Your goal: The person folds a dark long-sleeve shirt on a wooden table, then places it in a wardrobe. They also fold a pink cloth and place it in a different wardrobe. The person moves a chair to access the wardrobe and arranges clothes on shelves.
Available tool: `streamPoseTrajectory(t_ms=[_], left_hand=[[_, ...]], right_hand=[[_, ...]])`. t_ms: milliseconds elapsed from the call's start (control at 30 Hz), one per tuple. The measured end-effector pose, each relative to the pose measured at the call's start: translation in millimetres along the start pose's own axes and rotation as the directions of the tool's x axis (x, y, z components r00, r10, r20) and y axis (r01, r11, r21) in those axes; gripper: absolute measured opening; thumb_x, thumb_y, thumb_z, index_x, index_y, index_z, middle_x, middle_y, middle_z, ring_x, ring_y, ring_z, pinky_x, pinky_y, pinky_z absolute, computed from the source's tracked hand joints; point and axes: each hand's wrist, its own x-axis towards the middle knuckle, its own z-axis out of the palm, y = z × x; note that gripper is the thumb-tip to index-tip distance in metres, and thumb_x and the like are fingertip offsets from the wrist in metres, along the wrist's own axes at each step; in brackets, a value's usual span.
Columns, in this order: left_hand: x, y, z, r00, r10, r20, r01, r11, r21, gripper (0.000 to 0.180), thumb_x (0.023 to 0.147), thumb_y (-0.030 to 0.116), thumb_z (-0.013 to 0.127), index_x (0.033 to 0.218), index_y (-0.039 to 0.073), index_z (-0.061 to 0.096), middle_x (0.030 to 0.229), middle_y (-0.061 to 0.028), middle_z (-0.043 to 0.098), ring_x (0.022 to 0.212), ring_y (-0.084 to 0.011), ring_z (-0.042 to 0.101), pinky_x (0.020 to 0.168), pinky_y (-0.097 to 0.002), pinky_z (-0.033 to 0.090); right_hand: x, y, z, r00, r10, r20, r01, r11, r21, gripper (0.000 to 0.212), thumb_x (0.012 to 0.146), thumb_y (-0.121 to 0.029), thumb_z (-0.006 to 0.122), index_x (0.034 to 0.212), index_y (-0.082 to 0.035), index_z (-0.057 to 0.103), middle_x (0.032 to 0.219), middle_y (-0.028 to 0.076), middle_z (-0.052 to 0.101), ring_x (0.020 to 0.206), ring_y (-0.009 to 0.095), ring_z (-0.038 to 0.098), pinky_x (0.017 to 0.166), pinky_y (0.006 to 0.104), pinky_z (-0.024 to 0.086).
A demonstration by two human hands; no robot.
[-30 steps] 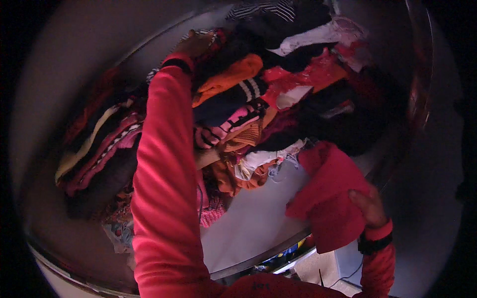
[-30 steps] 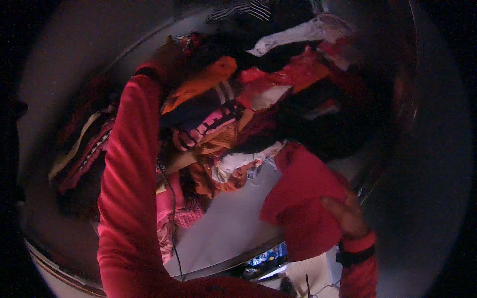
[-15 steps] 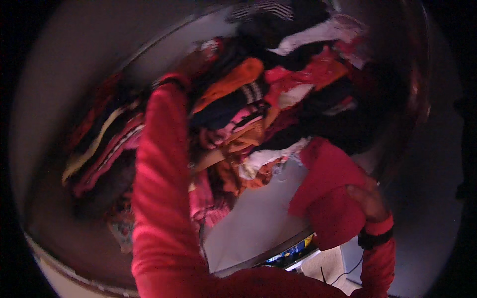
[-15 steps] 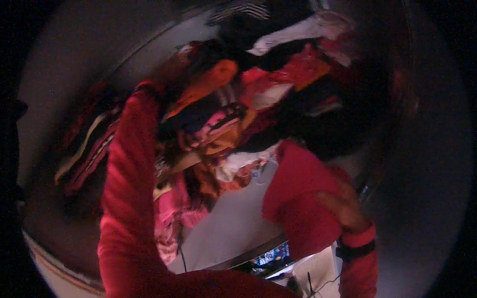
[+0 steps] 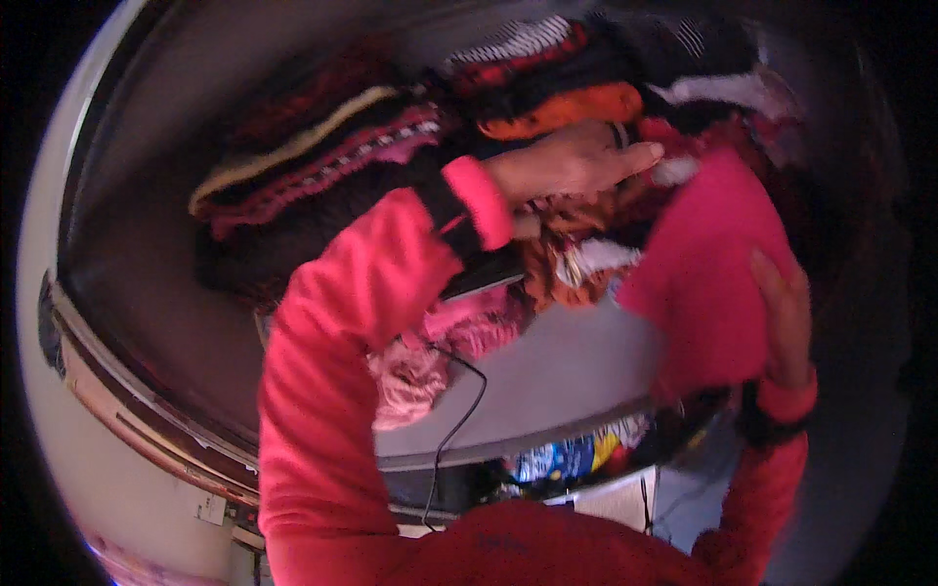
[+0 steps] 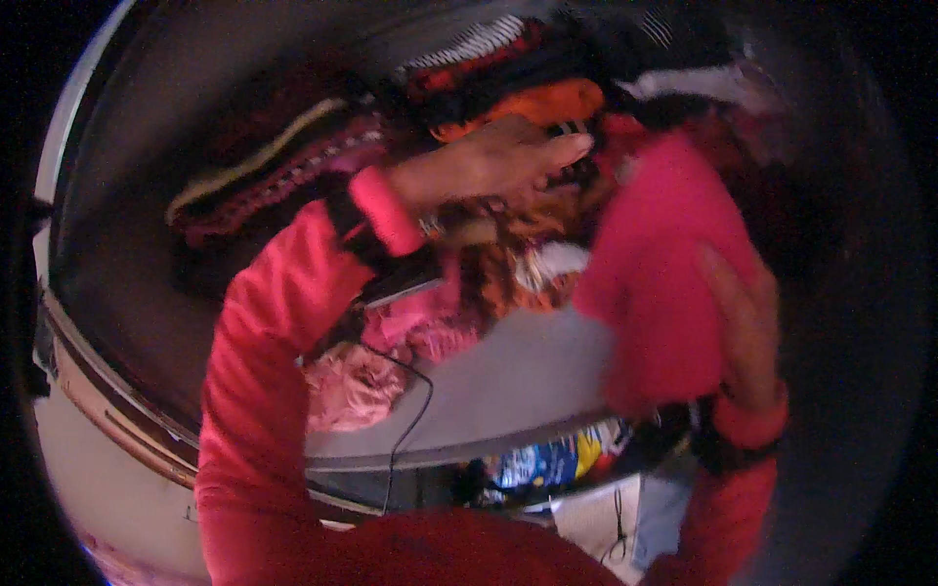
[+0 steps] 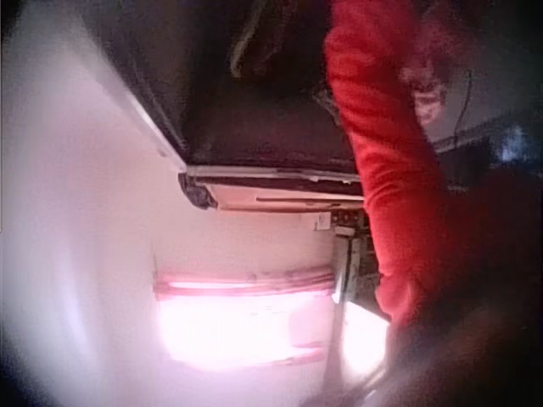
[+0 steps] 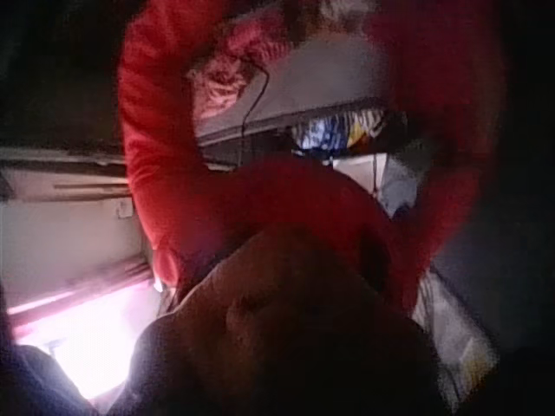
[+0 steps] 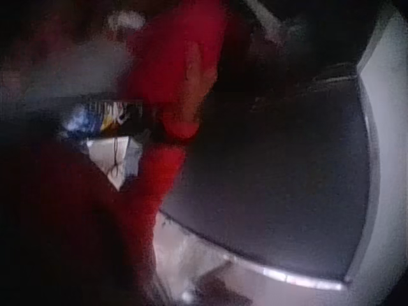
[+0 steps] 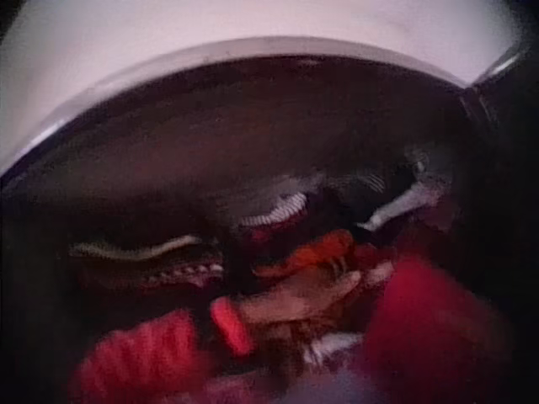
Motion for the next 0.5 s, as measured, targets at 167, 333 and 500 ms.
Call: streamPoseTrajectory(t_ms=[167,333,500], left_hand=[[-85,48,25,0.878,-0.41,0.245,0.404,0.364,-0.839,0.046,0.084,0.046,0.053,0.096,0.002,0.058,0.091,-0.009,0.06,0.084,-0.0192,0.059,0.069,-0.0337,0.05],[-140,41,16,0.838,-0.543,0.057,0.244,0.279,-0.929,0.027,0.083,0.025,0.058,0.096,0.002,0.057,0.091,-0.0084,0.06,0.086,-0.0193,0.058,0.072,-0.0339,0.049],[-174,18,-9,0.7,-0.705,-0.114,0.291,0.426,-0.857,0.022,0.079,0.01,0.056,0.099,0.0,0.057,0.092,-0.0097,0.061,0.081,-0.0204,0.059,0.076,-0.0349,0.049]], right_hand=[[3,17,107,0.951,-0.267,0.156,0.286,0.571,-0.77,0.029,0.076,-0.011,0.057,0.103,0.0,0.054,0.085,0.014,0.058,0.08,0.027,0.059,0.067,0.0347,0.047],[-27,34,179,0.875,-0.319,0.365,0.473,0.396,-0.787,0.044,0.069,-0.008,0.059,0.111,0.0,0.048,0.097,0.017,0.05,0.087,0.035,0.052,0.071,0.0407,0.045],[-44,47,183,0.683,-0.463,0.565,0.714,0.588,-0.381,0.053,0.07,-0.01,0.063,0.118,0.0,0.044,0.114,0.018,0.047,0.105,0.031,0.048,0.085,0.0365,0.042]])
